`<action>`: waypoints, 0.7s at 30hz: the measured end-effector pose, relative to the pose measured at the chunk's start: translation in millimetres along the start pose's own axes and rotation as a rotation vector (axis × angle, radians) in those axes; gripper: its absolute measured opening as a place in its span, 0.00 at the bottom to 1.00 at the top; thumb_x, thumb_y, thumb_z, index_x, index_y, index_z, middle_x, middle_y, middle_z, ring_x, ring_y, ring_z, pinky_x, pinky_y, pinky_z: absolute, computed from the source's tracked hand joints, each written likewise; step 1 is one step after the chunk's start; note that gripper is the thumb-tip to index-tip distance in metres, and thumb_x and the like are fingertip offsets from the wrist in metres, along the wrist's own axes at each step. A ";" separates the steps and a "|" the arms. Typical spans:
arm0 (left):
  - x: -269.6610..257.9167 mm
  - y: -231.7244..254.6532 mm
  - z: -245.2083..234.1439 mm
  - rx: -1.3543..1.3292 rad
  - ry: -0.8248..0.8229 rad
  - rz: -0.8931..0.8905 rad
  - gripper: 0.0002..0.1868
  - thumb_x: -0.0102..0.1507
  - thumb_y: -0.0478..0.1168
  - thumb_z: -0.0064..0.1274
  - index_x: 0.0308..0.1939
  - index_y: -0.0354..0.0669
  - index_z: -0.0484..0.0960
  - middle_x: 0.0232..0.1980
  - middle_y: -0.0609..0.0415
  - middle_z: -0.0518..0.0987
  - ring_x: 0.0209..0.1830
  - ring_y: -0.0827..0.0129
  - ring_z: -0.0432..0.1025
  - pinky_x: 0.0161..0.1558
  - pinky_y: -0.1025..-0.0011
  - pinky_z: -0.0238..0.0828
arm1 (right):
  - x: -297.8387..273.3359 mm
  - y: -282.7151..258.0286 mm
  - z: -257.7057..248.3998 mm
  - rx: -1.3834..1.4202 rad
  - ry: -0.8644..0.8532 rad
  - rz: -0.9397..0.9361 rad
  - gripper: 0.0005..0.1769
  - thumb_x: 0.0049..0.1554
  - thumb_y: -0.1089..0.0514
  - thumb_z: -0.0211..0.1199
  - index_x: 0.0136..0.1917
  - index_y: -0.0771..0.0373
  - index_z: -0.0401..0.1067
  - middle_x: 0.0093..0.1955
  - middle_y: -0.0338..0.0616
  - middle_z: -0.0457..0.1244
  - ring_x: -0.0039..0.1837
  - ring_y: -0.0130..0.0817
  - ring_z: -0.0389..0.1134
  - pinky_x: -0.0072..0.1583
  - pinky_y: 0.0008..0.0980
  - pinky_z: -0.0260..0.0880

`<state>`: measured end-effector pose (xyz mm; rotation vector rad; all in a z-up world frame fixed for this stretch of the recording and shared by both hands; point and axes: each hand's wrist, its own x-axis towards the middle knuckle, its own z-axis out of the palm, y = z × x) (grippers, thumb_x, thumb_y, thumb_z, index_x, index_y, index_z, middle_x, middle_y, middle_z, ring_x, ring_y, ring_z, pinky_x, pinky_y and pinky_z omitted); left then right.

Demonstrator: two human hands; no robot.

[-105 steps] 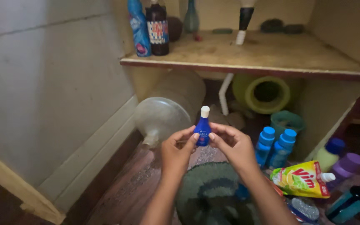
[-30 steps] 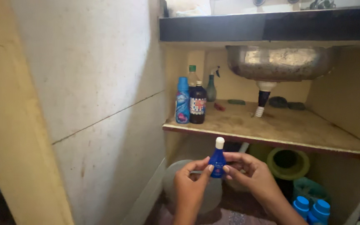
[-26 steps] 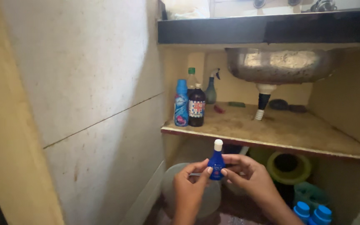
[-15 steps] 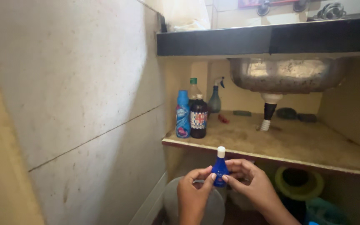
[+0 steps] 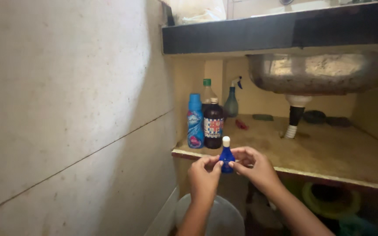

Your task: The person picks up various bottles and containers from the floor and places them on a shelf under a sink. They handle a red liquid bottle, a white bottle, a dark bottle, and several blue bottles, arranging them neatly on the shelf.

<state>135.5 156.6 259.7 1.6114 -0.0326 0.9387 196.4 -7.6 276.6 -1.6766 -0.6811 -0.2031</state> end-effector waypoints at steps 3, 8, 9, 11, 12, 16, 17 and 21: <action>22.7 -14.9 7.3 -0.021 -0.013 0.012 0.09 0.56 0.34 0.65 0.40 0.38 0.89 0.37 0.47 0.89 0.34 0.68 0.84 0.42 0.72 0.79 | 28.1 16.0 -0.3 -0.016 -0.003 -0.007 0.21 0.52 0.63 0.71 0.59 0.64 0.76 0.49 0.42 0.73 0.47 0.26 0.72 0.47 0.29 0.74; 55.2 -40.3 19.7 0.058 0.056 0.038 0.10 0.55 0.33 0.65 0.40 0.38 0.89 0.38 0.47 0.88 0.36 0.68 0.83 0.45 0.71 0.78 | 68.2 47.6 4.5 0.034 -0.036 -0.141 0.21 0.51 0.65 0.72 0.59 0.65 0.75 0.51 0.41 0.73 0.50 0.25 0.73 0.52 0.26 0.76; 60.3 -45.2 20.3 0.065 0.059 0.058 0.09 0.55 0.32 0.65 0.40 0.38 0.89 0.38 0.46 0.88 0.37 0.67 0.83 0.45 0.70 0.77 | 75.2 53.0 6.6 0.024 -0.026 -0.143 0.21 0.51 0.65 0.72 0.59 0.66 0.75 0.51 0.41 0.73 0.50 0.26 0.73 0.52 0.27 0.75; 71.0 -52.8 21.7 0.085 0.060 0.056 0.09 0.55 0.32 0.65 0.40 0.38 0.89 0.39 0.46 0.88 0.38 0.66 0.83 0.46 0.70 0.77 | 87.8 61.0 11.0 0.007 -0.004 -0.147 0.22 0.50 0.65 0.73 0.59 0.67 0.74 0.51 0.42 0.72 0.49 0.26 0.72 0.52 0.27 0.75; 74.8 -56.4 22.3 0.096 0.059 0.053 0.09 0.56 0.32 0.65 0.40 0.38 0.89 0.39 0.46 0.88 0.39 0.66 0.83 0.47 0.70 0.77 | 91.6 64.3 12.5 -0.018 0.008 -0.148 0.22 0.50 0.65 0.73 0.59 0.67 0.74 0.51 0.42 0.73 0.49 0.26 0.73 0.52 0.27 0.75; 89.9 -66.8 22.1 0.143 0.053 0.029 0.10 0.55 0.32 0.65 0.41 0.39 0.89 0.41 0.47 0.88 0.39 0.66 0.83 0.47 0.70 0.77 | 104.6 70.3 21.7 -0.006 0.019 -0.045 0.22 0.50 0.65 0.72 0.58 0.66 0.74 0.50 0.43 0.73 0.47 0.28 0.73 0.47 0.30 0.76; 91.5 -68.7 20.9 0.143 0.046 0.012 0.10 0.55 0.32 0.64 0.41 0.39 0.89 0.40 0.47 0.88 0.39 0.66 0.83 0.47 0.70 0.77 | 105.0 71.5 23.5 0.026 0.011 0.010 0.22 0.49 0.65 0.72 0.58 0.66 0.74 0.49 0.44 0.73 0.45 0.28 0.73 0.45 0.32 0.76; 94.6 -74.6 17.7 0.126 0.062 0.074 0.11 0.54 0.31 0.65 0.40 0.37 0.89 0.40 0.46 0.88 0.39 0.66 0.84 0.48 0.70 0.77 | 109.5 78.9 28.1 -0.022 -0.016 -0.040 0.22 0.51 0.64 0.72 0.59 0.66 0.75 0.49 0.44 0.73 0.46 0.27 0.73 0.45 0.29 0.76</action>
